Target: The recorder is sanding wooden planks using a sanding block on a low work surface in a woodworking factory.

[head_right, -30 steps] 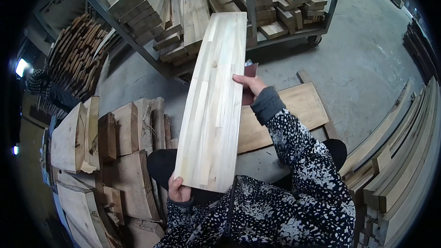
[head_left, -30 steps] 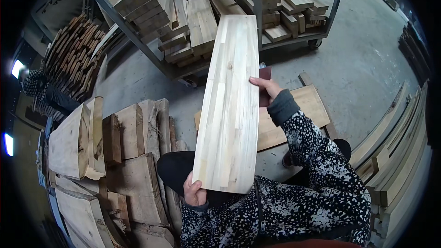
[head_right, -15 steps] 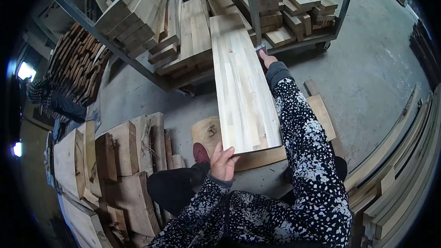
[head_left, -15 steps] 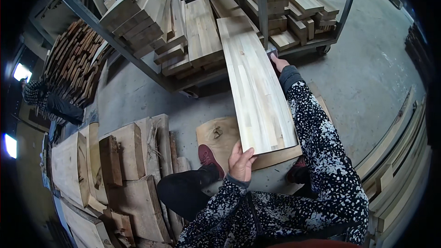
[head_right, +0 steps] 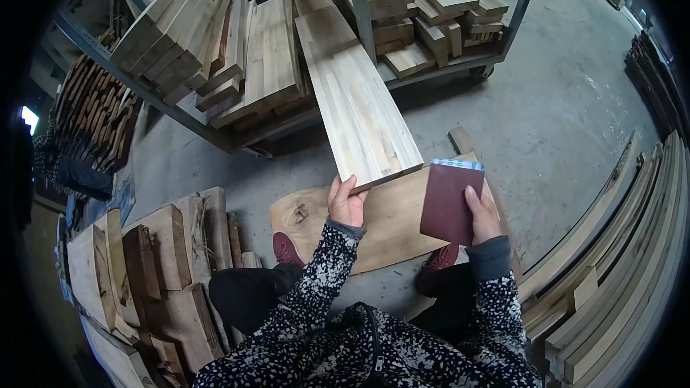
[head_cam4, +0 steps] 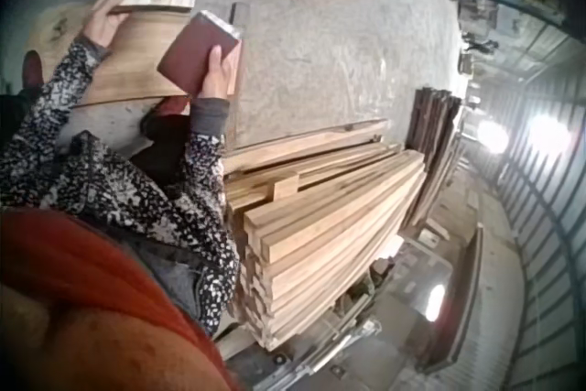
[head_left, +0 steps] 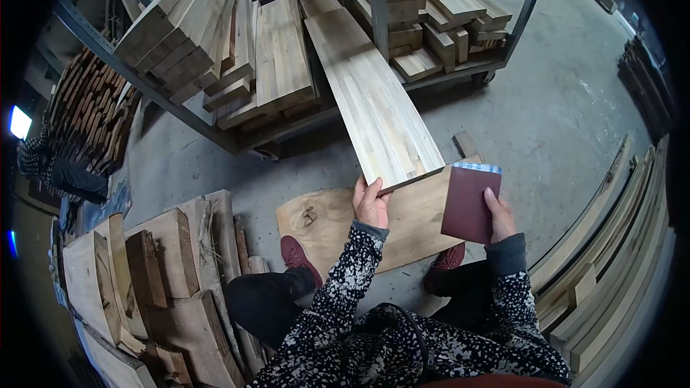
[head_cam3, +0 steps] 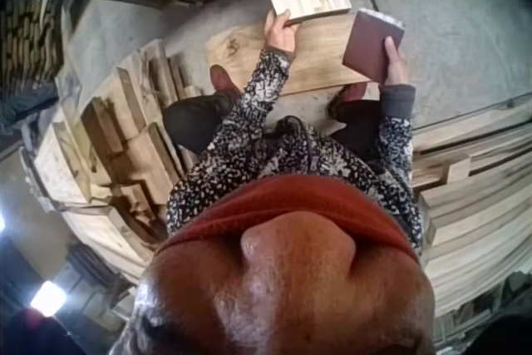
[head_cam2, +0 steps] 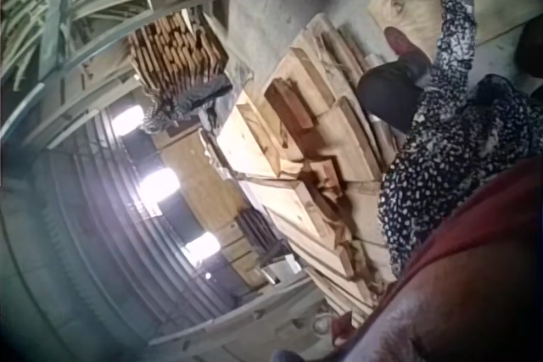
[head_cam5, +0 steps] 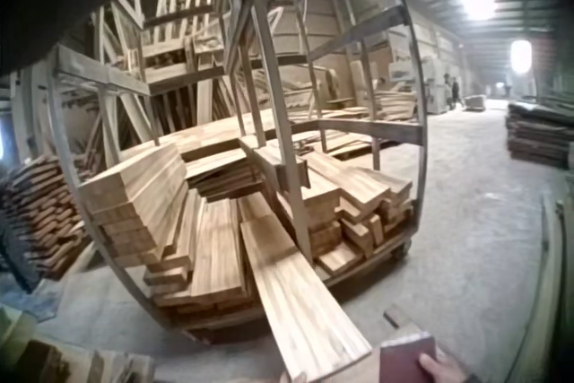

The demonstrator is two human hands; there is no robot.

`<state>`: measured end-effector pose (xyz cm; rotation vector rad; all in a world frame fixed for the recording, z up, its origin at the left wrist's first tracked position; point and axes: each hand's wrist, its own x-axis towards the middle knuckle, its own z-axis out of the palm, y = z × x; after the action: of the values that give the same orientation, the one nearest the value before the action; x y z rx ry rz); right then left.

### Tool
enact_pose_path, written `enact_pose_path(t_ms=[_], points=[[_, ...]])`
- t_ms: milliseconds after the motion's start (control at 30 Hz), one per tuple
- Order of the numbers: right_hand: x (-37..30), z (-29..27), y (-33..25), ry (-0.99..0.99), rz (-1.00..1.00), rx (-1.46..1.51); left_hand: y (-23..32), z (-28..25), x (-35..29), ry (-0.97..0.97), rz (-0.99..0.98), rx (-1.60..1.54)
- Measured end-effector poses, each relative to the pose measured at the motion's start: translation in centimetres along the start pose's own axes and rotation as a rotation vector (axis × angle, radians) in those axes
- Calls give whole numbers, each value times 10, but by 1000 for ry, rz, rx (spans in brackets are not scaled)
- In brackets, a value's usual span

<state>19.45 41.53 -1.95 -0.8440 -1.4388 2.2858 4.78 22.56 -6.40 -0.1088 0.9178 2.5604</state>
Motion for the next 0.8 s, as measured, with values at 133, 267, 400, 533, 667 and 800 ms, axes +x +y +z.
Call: enact_pose_path(t_ms=[133, 267, 400, 533, 667, 800], points=[[-5, 12, -7, -54, -27, -72, -18, 2, 25, 18, 36, -22], [-4, 18, -13, -70, -52, -68, -20, 1, 45, 47, 68, -13], [1, 17, -12, -68, -33, -46, -10, -3, 75, 16, 71, -5], [4, 15, -11, -89, 23, -65, 7, -14, 130, -21, 44, 27], [7, 17, -8, -75, 37, -88, 30, -10, 186, 2, -8, 95], [14, 25, -6, -90, 59, -52, 59, -27, 243, -12, -28, 145]])
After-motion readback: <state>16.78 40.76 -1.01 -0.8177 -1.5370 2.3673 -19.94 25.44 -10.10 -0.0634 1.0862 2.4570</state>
